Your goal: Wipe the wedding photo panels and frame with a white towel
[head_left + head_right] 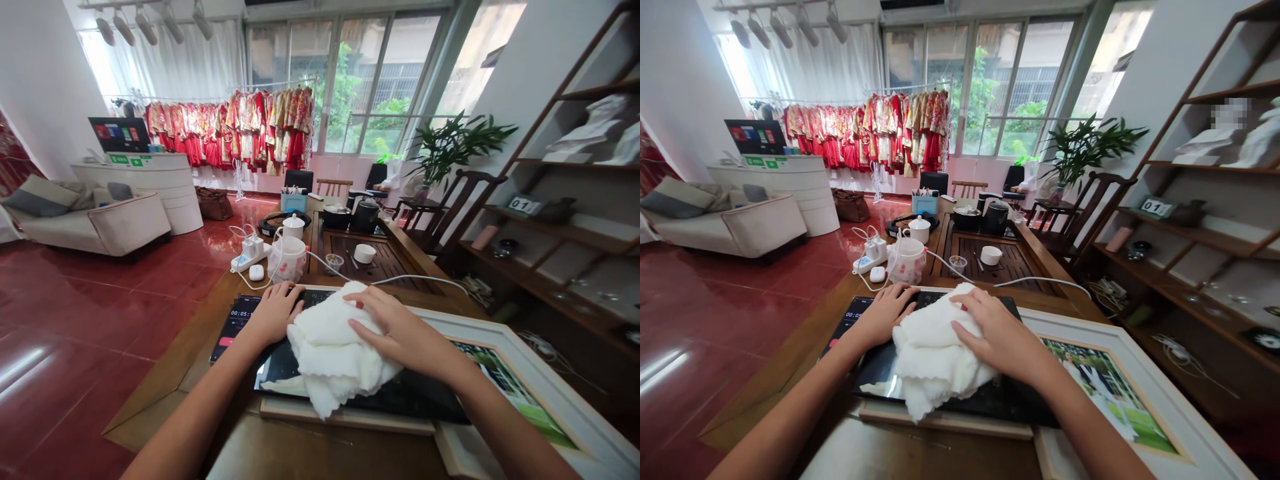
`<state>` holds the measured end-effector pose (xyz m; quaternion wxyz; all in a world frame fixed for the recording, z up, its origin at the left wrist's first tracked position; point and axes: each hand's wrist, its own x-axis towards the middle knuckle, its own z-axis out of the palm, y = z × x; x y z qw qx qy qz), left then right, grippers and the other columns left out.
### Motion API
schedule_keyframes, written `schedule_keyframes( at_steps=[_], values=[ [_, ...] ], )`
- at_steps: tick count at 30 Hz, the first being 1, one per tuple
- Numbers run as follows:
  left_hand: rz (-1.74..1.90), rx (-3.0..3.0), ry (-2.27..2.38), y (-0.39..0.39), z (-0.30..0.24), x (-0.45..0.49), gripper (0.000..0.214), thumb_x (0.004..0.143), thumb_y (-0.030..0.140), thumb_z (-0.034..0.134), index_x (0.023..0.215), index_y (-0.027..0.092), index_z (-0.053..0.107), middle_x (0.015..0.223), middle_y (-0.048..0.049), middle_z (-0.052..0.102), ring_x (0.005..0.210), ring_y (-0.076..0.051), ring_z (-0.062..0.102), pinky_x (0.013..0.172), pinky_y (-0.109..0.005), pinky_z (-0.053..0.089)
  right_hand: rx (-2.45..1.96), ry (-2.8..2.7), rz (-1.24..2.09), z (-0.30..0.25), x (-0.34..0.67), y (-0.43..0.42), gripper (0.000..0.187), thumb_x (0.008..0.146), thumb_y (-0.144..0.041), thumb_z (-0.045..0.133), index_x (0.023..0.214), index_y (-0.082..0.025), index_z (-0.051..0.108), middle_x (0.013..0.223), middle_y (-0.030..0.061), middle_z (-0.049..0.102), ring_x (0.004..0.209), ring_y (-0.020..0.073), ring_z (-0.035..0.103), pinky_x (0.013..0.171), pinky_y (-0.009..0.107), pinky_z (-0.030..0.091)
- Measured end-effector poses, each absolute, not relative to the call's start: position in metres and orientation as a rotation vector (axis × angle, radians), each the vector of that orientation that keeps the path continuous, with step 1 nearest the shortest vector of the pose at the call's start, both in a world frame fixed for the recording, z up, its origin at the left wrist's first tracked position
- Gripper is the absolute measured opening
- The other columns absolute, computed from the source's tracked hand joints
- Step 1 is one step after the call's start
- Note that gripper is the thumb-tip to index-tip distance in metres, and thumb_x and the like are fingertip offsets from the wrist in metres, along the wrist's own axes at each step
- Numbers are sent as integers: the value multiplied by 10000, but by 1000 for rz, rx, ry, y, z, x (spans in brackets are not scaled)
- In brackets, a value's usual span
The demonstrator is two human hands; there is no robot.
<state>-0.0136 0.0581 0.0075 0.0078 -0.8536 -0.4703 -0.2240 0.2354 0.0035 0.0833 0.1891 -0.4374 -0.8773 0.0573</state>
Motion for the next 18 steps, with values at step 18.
schedule_keyframes(
  at_steps=[18],
  values=[
    [-674,-2653,-1445,59,6,-13,330,985,317,358,1297,252,444,1215,-68,514,1148,-230,478,996,-396,358,-1096,-2642,111,96,220,-24,579,862,-535,511,1383,-296,428,1467,77,381,1334,294,340,1097,505,276]
  ],
)
